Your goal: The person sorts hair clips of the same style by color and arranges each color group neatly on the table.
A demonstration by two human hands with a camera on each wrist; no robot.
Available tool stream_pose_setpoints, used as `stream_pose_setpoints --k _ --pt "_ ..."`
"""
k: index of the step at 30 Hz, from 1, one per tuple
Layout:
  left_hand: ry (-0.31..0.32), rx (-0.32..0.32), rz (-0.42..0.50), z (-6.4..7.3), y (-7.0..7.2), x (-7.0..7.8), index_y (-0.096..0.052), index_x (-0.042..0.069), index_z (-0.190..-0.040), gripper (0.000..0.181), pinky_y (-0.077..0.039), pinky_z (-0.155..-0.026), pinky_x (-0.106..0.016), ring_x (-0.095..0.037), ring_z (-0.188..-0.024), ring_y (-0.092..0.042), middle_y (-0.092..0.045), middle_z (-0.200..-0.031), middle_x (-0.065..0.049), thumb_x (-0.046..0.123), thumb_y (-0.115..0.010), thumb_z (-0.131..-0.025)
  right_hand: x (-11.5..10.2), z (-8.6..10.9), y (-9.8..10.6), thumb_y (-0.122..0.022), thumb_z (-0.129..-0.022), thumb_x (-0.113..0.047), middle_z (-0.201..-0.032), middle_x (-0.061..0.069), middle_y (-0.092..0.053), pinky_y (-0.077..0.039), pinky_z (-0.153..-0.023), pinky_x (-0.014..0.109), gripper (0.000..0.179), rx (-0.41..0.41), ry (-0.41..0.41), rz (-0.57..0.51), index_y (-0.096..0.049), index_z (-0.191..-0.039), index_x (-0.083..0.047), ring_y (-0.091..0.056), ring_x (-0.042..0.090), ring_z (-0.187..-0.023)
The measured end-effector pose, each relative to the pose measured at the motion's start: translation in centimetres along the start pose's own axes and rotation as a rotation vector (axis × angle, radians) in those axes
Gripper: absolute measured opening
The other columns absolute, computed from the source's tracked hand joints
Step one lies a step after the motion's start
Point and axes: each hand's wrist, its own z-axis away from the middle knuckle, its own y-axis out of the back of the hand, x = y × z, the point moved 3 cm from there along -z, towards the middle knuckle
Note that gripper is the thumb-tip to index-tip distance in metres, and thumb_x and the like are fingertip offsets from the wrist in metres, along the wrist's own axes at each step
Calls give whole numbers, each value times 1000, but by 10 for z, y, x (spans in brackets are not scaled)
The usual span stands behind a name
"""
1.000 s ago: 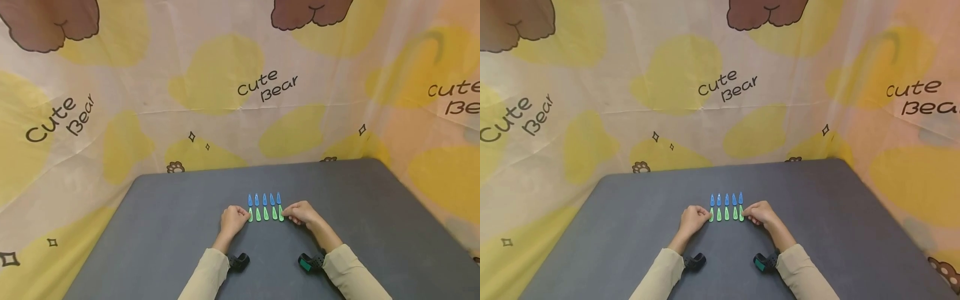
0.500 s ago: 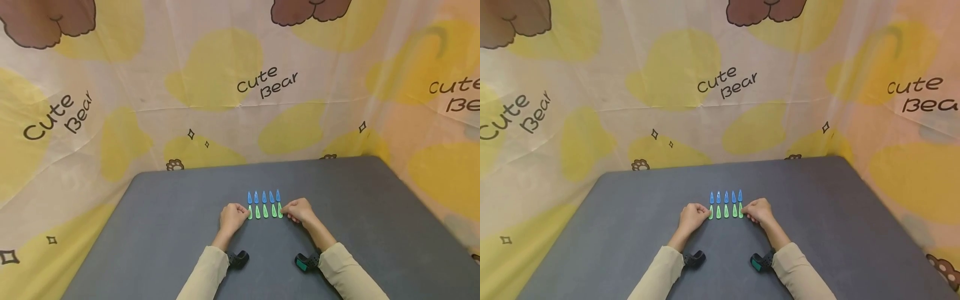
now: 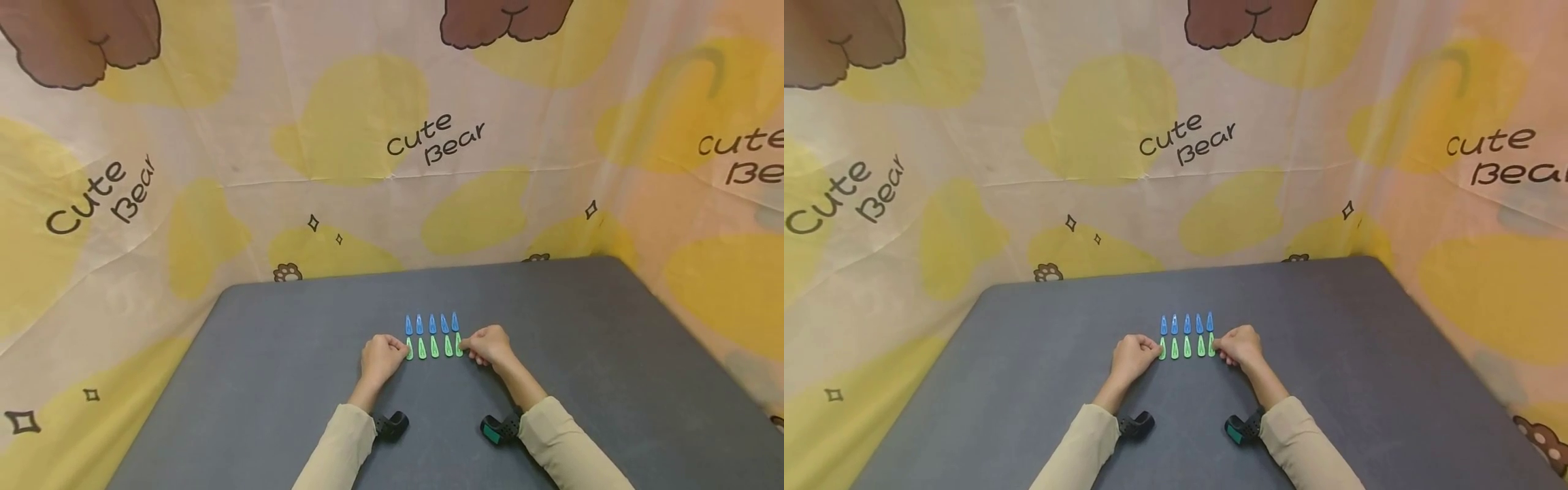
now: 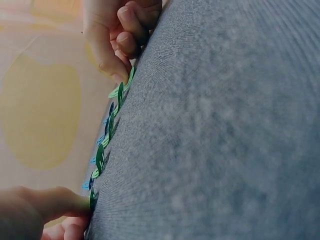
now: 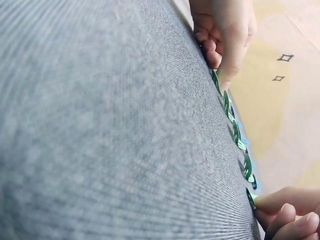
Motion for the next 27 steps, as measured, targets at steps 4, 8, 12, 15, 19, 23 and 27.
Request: stream_pose_setpoints --k 4,8,12,15,19,23,27 --pt "0 8 2 0 1 -2 -71 6 -64 13 -40 -50 -24 -9 -46 -48 -67 -58 -6 12 -71 -76 -2 -1 -2 -72 -78 -12 -42 -5 -48 -35 -41 21 21 -1 3 -6 -62 -60 -5 -40 6 -37" --pt "-3 9 3 0 1 -2 -71 6 -64 13 -40 -50 -25 -8 -47 -48 -68 -58 -6 12 -71 -76 -1 -3 -2 -72 -78 -12 -42 -6 -48 -34 -41 21 21 1 11 -7 -62 -61 -5 -40 5 -37" --pt "-10 17 0 0 1 -1 -71 6 -63 12 -41 -51 -25 -8 -46 -48 -68 -58 -6 10 -70 -75 2 -5 -1 -72 -79 -12 -43 -6 -49 -35 -41 20 19 -7 13 -23 -63 -63 -4 -41 4 -38" --pt "-17 28 -4 -1 0 1 -71 6 -62 12 -42 -52 -26 -8 -47 -49 -68 -58 -7 10 -70 -74 3 -6 1 -72 -78 -12 -44 -6 -50 -35 -42 20 19 -19 15 -45 -63 -64 -4 -41 4 -38" --pt "-19 37 -10 -1 0 0 -71 6 -61 12 -42 -52 -26 -9 -47 -50 -68 -58 -7 8 -69 -73 5 -7 0 -73 -79 -13 -45 -6 -50 -36 -43 19 19 -34 3 -64 -64 -65 -4 -41 4 -38" --pt "-12 35 -7 1 0 -2 -71 6 -62 11 -42 -51 -25 -9 -47 -50 -68 -57 -7 8 -69 -73 8 -8 -2 -73 -79 -13 -45 -6 -50 -36 -43 19 17 -46 -5 -71 -65 -67 -4 -41 3 -38" --pt "-6 30 -2 1 0 -3 -71 6 -63 11 -43 -52 -26 -9 -48 -50 -68 -58 -6 9 -69 -73 9 -7 -4 -73 -79 -13 -45 -6 -50 -36 -42 19 16 -41 12 -80 -66 -69 -2 -42 3 -38"
